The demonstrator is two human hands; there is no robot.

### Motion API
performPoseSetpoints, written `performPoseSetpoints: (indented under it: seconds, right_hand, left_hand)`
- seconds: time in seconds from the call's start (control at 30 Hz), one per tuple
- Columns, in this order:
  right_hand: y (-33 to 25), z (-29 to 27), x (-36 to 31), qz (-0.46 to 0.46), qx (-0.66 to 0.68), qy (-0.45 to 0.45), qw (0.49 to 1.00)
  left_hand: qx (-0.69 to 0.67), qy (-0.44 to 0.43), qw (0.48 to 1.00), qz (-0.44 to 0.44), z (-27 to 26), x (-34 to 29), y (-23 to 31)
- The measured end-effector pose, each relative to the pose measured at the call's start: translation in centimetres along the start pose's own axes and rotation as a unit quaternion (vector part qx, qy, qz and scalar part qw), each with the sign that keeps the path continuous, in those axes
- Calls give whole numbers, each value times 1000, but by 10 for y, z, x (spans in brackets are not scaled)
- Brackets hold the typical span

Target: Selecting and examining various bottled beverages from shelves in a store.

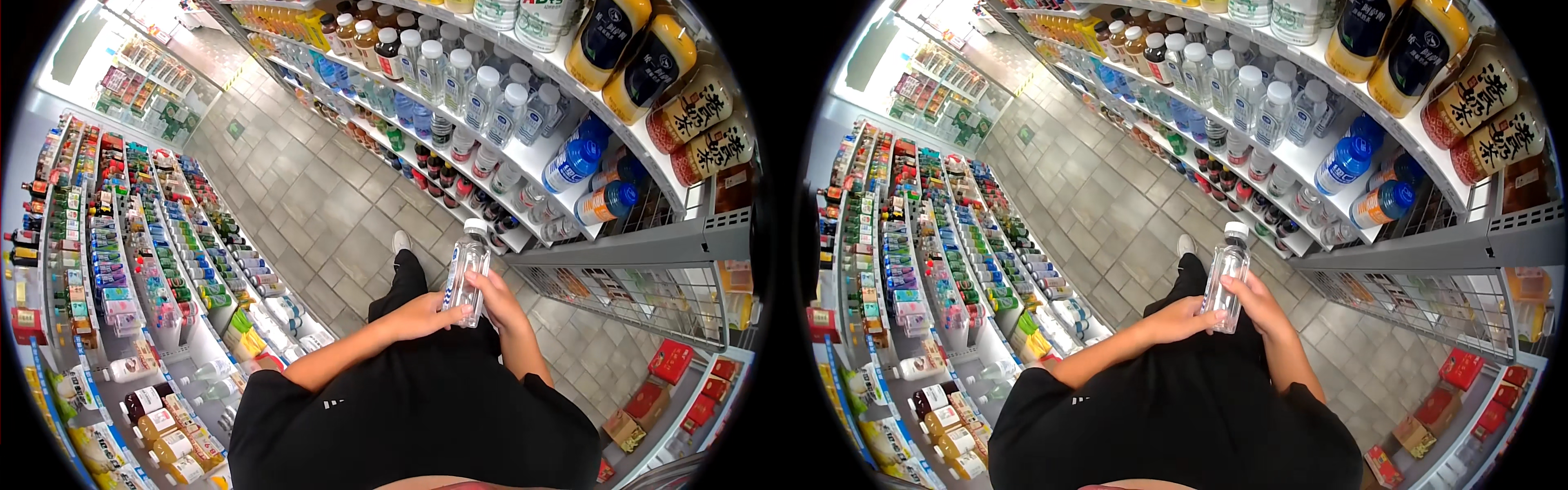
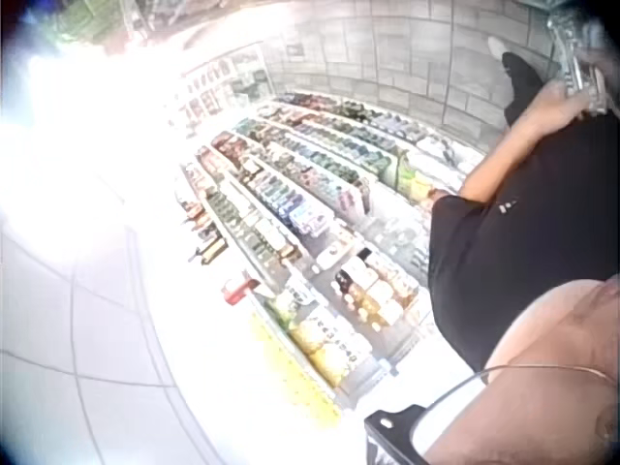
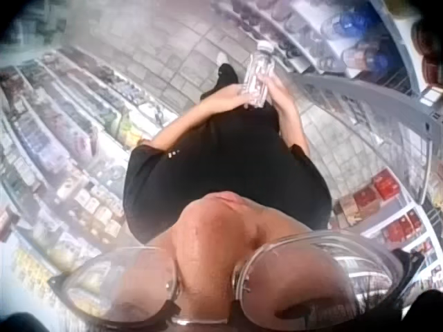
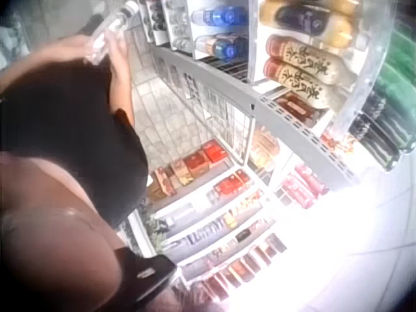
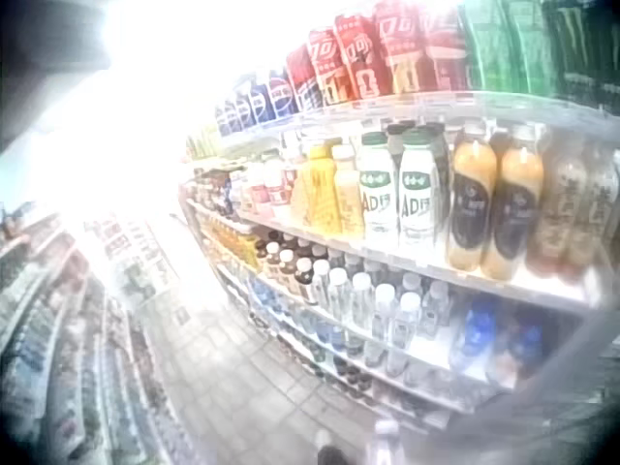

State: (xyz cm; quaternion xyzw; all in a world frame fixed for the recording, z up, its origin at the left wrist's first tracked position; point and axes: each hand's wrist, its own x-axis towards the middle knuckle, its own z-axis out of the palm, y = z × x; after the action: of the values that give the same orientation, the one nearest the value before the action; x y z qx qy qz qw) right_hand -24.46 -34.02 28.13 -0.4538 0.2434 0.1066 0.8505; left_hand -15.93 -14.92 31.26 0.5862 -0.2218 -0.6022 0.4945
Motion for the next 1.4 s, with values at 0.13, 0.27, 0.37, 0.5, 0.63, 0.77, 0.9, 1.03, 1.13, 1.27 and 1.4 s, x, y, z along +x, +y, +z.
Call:
performPoseSetpoints:
  seconds: [0.13,0.27,0.37,0.5,0.63,0.77,0.9,1.03,1.13,1.27,1.4]
  right_hand:
    - [1,1,0,16,-12,-1,1000]
    - [0,1,1,64,-30,-9,997]
    - [18,-9,9,29,-117,11,993]
    - [20,-16,15,20,-102,-4,995]
    - [-7,7,5,-8,-46,0,999]
    - [-14,4,6,-67,69,-66,993]
    - [-25,10,6,-59,223,-84,969]
    - [-14,9,6,-16,291,-73,954]
    - [1,1,7,10,293,-61,954]
    - [10,-10,4,22,305,-67,950]
    - [14,-22,7,27,329,-37,943]
  left_hand:
    - [-34,12,999,21,4,0,2]
    - [-42,8,999,-5,-1,3,-7]
    - [-52,8,999,-6,0,4,-12]
    - [-103,9,995,-6,-6,4,-11]
    - [-111,39,992,43,0,0,9]
    - [-38,-17,995,93,-10,2,27]
    - [45,-57,993,97,-1,9,29]
    - [60,-80,992,79,6,17,18]
    - [100,-78,990,60,5,18,13]
    - [226,-73,971,-18,5,21,19]
    - [244,-65,966,-50,11,27,21]
